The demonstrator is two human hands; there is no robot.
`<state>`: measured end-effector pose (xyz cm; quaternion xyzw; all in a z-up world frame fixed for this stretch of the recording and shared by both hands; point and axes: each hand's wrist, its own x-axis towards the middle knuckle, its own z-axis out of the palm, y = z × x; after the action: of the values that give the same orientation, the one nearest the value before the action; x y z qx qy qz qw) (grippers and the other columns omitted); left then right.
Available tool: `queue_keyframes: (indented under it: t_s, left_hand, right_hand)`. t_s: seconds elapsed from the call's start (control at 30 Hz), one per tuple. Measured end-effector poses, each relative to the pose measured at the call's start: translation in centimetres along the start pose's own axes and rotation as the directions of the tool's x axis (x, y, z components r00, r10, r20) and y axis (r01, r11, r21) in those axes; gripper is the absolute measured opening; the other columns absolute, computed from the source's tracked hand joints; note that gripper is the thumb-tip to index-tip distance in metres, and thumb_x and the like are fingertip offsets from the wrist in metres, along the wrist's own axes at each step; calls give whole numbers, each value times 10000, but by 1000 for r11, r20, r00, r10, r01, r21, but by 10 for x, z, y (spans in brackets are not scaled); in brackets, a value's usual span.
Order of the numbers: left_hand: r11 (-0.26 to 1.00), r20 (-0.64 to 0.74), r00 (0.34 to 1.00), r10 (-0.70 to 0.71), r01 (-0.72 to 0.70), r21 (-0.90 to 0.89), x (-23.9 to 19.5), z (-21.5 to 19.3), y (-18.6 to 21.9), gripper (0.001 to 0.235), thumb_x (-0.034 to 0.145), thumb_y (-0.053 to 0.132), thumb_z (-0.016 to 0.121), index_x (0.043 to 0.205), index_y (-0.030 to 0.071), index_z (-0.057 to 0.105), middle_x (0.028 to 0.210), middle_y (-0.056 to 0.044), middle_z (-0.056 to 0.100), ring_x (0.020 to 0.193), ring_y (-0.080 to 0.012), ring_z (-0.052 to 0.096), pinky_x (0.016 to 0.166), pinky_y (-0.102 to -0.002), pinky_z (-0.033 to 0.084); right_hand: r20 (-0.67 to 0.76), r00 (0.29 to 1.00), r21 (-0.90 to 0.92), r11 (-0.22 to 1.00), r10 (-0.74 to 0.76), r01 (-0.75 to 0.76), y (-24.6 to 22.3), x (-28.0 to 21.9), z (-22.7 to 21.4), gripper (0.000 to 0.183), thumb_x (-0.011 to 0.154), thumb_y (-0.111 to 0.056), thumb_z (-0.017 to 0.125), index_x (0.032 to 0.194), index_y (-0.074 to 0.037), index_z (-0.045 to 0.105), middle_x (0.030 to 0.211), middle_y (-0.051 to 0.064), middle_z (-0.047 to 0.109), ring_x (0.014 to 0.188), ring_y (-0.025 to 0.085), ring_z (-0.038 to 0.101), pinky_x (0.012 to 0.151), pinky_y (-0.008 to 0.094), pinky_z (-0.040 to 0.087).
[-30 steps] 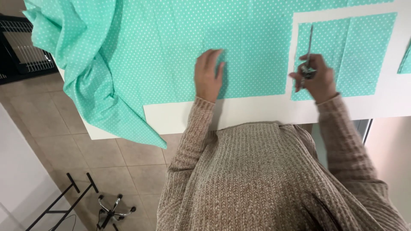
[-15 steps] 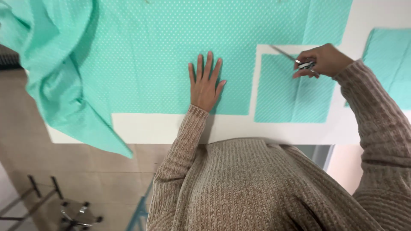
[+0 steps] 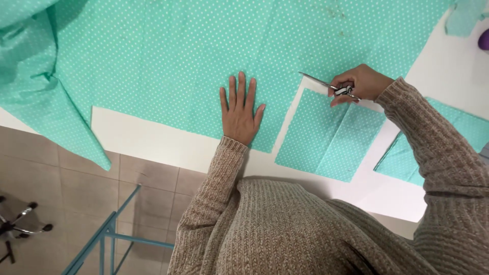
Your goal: The person uses shears to cut a large piece of light blue polka-dotted fabric on a white table. They cut several rectangular pieces, fold them, and continue cutting more sections from the main fabric.
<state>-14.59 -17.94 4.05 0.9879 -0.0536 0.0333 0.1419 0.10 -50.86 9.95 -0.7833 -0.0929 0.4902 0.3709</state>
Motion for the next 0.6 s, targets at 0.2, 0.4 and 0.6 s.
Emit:
queue_keyframes:
  t_s: [0.2,0.4,0.6]
  left_hand:
    - [1000,-15,1000,-15,15,-25,-1,-2,0,670,1082,542,340,1636,182,227,1710,-118,116,1584,-334,62,1282,-567,36]
    - [999,-44,999,-14,12,-43,2,-9,0,660,1082,532,344,1631,180,247,1708,-118,128,1583,-334,94,1283,-572,53]
    - [999,244,969,-42,38,19,5,-24,1,655,1125,535,403,1638,171,220,1693,-120,106,1577,-308,77,1300,-545,49]
  right_hand:
    - [35,999,-82,997,15,-12,-13,7,-5,324,631,-150,957,872,-56,761,582,156,703,408,198,568,481,298,490]
    - [43,998,-115,993,36,-31,-24,7,-11,317,622,-139,956,866,-50,775,591,192,710,415,228,588,472,312,504]
    - [63,986,-262,956,156,-135,-31,10,-9,279,633,-127,932,884,-80,821,694,46,781,511,135,560,525,281,438]
